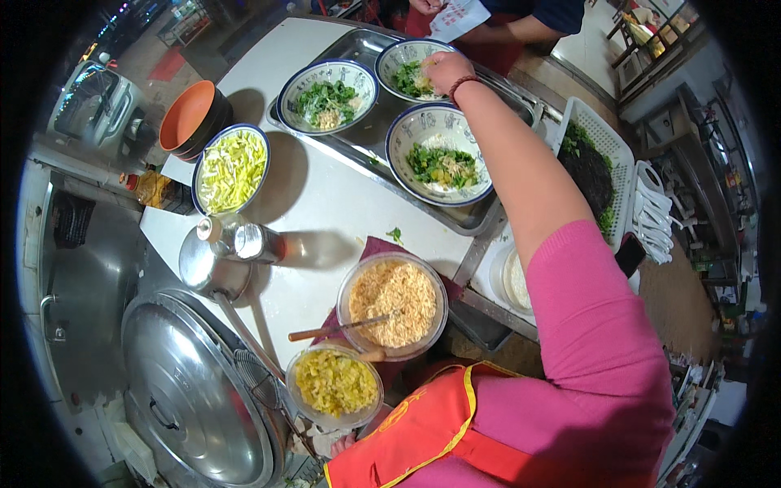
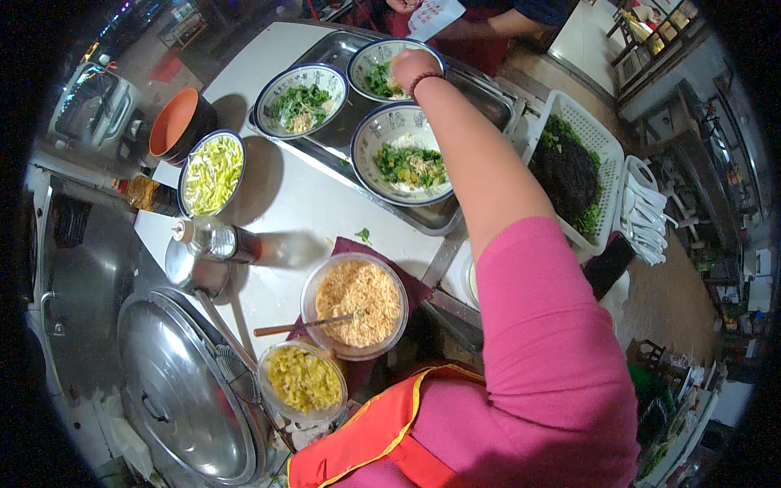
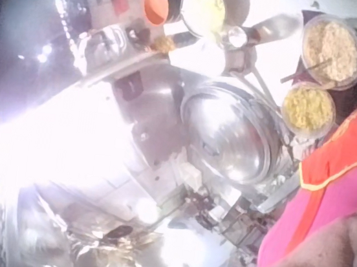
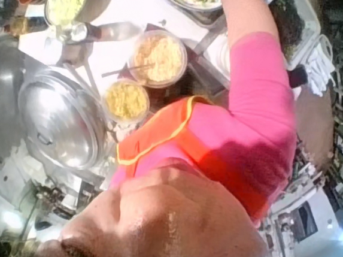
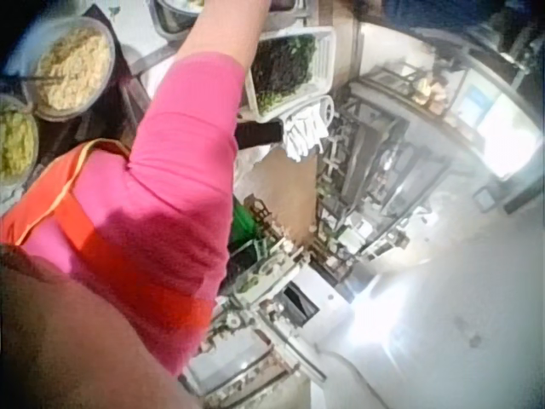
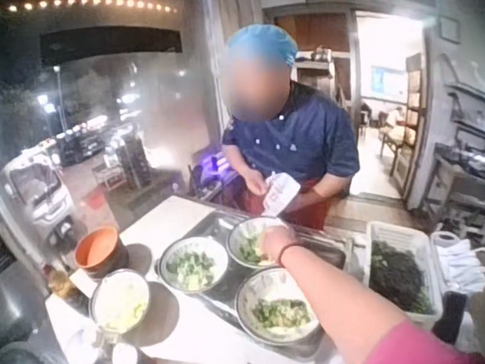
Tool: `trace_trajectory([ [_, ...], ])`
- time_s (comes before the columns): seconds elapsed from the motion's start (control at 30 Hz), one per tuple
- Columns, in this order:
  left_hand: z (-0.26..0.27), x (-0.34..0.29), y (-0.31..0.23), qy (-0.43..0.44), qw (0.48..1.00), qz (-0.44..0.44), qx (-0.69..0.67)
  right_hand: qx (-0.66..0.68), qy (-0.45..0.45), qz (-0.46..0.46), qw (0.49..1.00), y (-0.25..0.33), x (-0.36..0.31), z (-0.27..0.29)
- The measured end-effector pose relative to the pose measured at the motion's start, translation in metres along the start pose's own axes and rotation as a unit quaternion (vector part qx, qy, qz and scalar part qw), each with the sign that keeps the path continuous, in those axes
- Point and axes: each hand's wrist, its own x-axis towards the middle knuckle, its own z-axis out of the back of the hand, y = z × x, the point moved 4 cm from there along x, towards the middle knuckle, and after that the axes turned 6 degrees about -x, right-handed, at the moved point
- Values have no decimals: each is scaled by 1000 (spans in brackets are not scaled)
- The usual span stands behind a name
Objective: The person assembles multiple noodle bowls by adding toppings, sauces, and broth from a large pot. They also prepare a takeaway bag with noodles, greens, and seasonings, then ladle hot broth into the bowls and bag. The person uses a ladle, strainer, and spoons to handle ingredients and liquids.
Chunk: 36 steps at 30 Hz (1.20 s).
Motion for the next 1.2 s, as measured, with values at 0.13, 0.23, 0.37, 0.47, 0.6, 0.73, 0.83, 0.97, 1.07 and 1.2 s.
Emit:
trace_trajectory([
  [0.13,1,2,-2,15,1000,14,2,14,-3,9,1000,6,21,-10],
  [0.23,1,1,-3,24,999,24,1,386,59,-18,920,39,12,-29],
  [0.37,1,-2,-6,30,999,34,3,59,145,113,981,110,-10,-73],
  [0.47,1,-6,-6,37,999,37,4,-216,76,154,961,131,-18,-95],
  [0.6,-3,-11,-3,50,998,39,0,-206,-39,178,962,135,-31,-95],
  [0.73,-4,-14,-8,61,997,44,9,-275,78,279,917,162,-69,-94],
  [0.83,5,-9,-17,-9,1000,20,23,-206,70,267,939,206,-105,-81],
  [0.97,17,-2,-22,-44,999,2,1,-21,87,377,922,315,-166,-79],
  [1.07,20,1,-24,-40,999,-5,1,126,26,559,819,400,-226,-81],
  [1.2,25,1,-26,-34,999,-7,-23,72,47,332,939,476,-262,-155],
])
